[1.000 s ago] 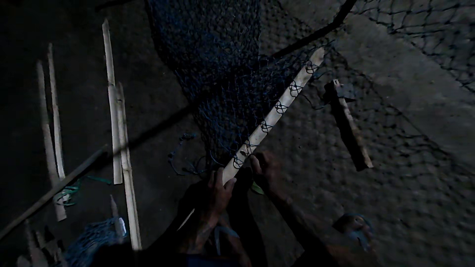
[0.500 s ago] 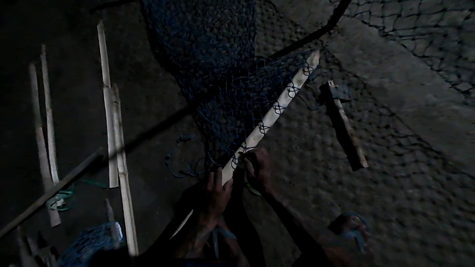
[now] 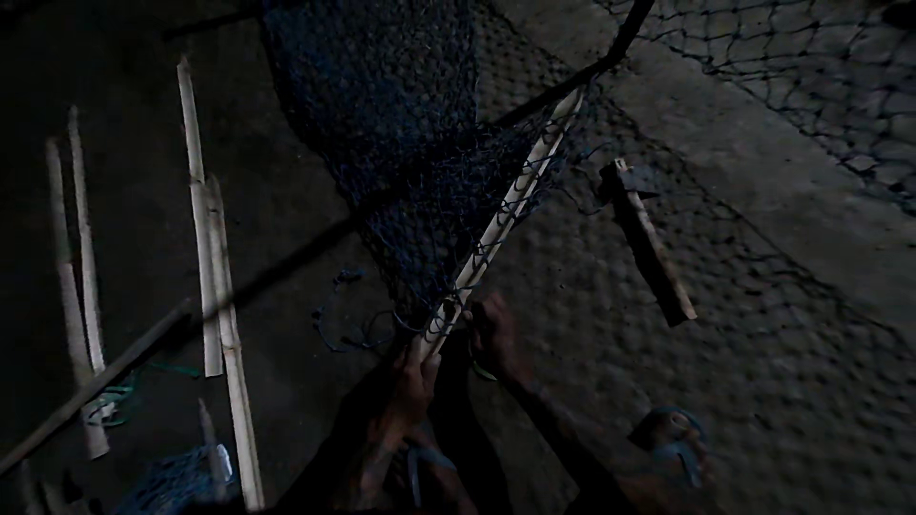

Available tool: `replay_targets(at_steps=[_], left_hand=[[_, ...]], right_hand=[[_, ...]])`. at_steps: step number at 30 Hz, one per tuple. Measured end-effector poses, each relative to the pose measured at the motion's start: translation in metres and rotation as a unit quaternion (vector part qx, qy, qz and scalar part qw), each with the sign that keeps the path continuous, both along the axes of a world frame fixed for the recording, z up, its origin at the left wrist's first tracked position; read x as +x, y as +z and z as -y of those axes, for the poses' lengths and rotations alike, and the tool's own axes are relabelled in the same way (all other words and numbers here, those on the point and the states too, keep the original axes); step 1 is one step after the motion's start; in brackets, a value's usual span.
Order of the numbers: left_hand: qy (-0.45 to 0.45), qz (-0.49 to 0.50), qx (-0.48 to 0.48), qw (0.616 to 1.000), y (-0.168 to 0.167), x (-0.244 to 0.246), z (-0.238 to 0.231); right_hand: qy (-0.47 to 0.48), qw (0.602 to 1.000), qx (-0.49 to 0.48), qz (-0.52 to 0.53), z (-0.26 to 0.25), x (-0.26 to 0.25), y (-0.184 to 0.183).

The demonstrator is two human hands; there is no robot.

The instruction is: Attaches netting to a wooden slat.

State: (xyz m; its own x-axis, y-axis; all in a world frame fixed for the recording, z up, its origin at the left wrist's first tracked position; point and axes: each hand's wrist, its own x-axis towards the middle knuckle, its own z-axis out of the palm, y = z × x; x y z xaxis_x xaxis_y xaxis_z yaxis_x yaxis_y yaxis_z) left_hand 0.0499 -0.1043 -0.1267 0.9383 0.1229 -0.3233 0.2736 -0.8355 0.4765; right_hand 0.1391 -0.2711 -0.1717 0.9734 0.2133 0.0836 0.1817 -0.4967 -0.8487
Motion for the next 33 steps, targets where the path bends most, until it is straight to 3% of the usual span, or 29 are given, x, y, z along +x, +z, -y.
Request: replay_targets(at_steps=[3,8,12,15,18,22,25,27,33], left_hand=[[-0.012,-0.009,-0.015,1.000,0.000,0.001,-0.001],[0.108,-0.069,-0.027,0.991,0.004,0.005,0.008],[0.076,-0.064,-0.023,0.995,-0.001,0.000,0.005],[0.025,-0.081,0.004,0.996,0.004,0.003,0.002],[0.038,-0.013,0.044,0.998,0.006,0.003,0.007],[0.023,0.041,0.006,0.999,0.004,0.006,0.005],[-0.044,-0.074,0.027,0.996,0.017,0.018,0.003],[-0.059,-0.092,0.030,0.994,0.014,0.022,-0.001],[-0.004,-0.052,-0.137,0.989,0.006,0.021,-0.011]], right_hand=[[0.007,0.999,-0.035,0.010,-0.001,0.001,0.006],[0.030,0.997,-0.072,0.000,0.003,-0.006,0.004],[0.009,0.997,-0.037,0.065,-0.001,-0.013,-0.012],[0.024,0.997,-0.050,0.058,0.001,-0.008,-0.003],[0.032,0.997,-0.061,0.019,-0.002,-0.009,0.004],[0.025,0.999,-0.013,0.020,-0.004,-0.013,-0.002],[0.032,0.999,0.001,0.004,-0.001,-0.012,-0.001],[0.044,0.999,0.005,0.008,0.001,-0.009,0.000],[0.010,0.991,0.129,0.032,0.007,0.005,-0.015]])
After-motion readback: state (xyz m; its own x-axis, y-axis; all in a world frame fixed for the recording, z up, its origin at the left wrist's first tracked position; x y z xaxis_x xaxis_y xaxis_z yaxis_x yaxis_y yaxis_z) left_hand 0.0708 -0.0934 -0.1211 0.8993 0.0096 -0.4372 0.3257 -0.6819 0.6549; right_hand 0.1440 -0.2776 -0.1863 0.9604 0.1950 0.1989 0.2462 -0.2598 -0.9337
